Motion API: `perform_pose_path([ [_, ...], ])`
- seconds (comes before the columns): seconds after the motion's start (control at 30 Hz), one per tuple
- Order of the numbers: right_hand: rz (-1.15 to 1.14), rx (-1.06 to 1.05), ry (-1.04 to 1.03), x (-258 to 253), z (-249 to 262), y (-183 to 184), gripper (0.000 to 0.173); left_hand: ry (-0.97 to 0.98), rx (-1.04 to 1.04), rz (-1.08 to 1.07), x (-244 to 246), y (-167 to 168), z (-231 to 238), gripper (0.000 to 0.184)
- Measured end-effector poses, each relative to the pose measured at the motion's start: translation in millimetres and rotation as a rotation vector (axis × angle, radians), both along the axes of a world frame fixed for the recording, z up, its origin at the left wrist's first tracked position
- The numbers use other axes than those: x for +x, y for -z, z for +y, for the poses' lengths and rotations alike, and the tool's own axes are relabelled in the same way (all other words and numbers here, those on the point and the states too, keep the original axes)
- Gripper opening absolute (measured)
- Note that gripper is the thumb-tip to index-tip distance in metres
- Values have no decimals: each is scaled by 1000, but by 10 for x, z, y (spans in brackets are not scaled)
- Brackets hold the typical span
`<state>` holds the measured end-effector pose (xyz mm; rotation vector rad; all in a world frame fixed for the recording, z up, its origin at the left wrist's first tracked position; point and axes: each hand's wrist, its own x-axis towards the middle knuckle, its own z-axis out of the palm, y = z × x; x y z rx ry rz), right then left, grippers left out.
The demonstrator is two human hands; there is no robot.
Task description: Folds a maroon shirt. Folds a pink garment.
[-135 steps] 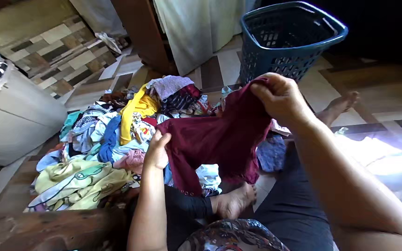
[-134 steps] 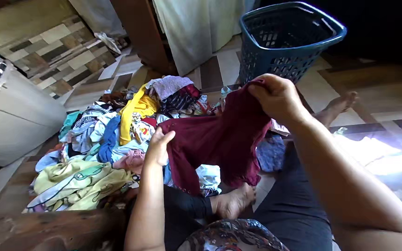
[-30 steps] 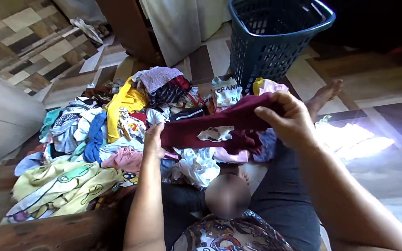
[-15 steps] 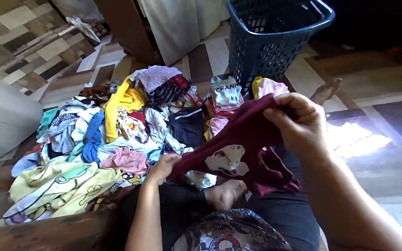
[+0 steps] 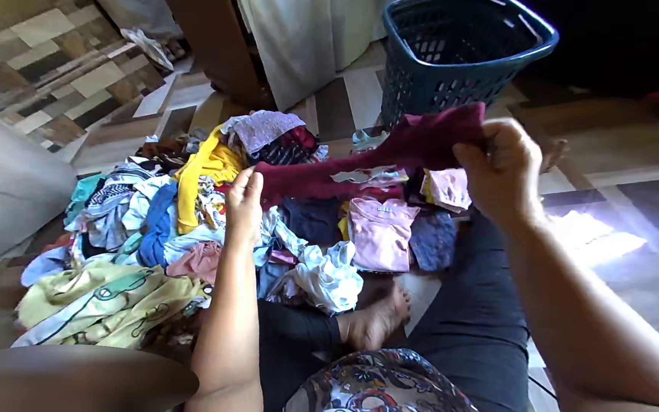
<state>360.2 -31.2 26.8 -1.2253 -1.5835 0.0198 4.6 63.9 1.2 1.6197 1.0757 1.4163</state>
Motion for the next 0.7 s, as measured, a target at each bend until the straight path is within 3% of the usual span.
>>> perform_pose_path([
  [0.07, -84, -6, -29, 41, -190, 232, 21, -4, -22, 94, -62, 175, -204, 32],
  [0.17, -127, -104, -97, 86, -514, 799, 19, 61, -140, 258, -221, 757, -564, 27],
  [0.27, -136, -360, -172, 60, -844, 1449, 19, 204, -308, 466, -336, 1351, -941, 24],
  [0.37, -133, -593, -235, 23, -1049, 1831, 21, 329, -496, 689, -328, 1514, -1090, 26],
  [0.47, -33, -722, -226, 20, -1082, 1938, 26, 276, -467, 705, -293, 1474, -1041, 26],
  [0.53, 21, -709, -203, 35, -1026, 1955, 29, 217, -323, 640, -322, 1543, -989, 23],
  [0.7, 190, -748, -214, 82, -811, 1770, 33, 325, -62, 490, -320, 1615, -778, 22],
])
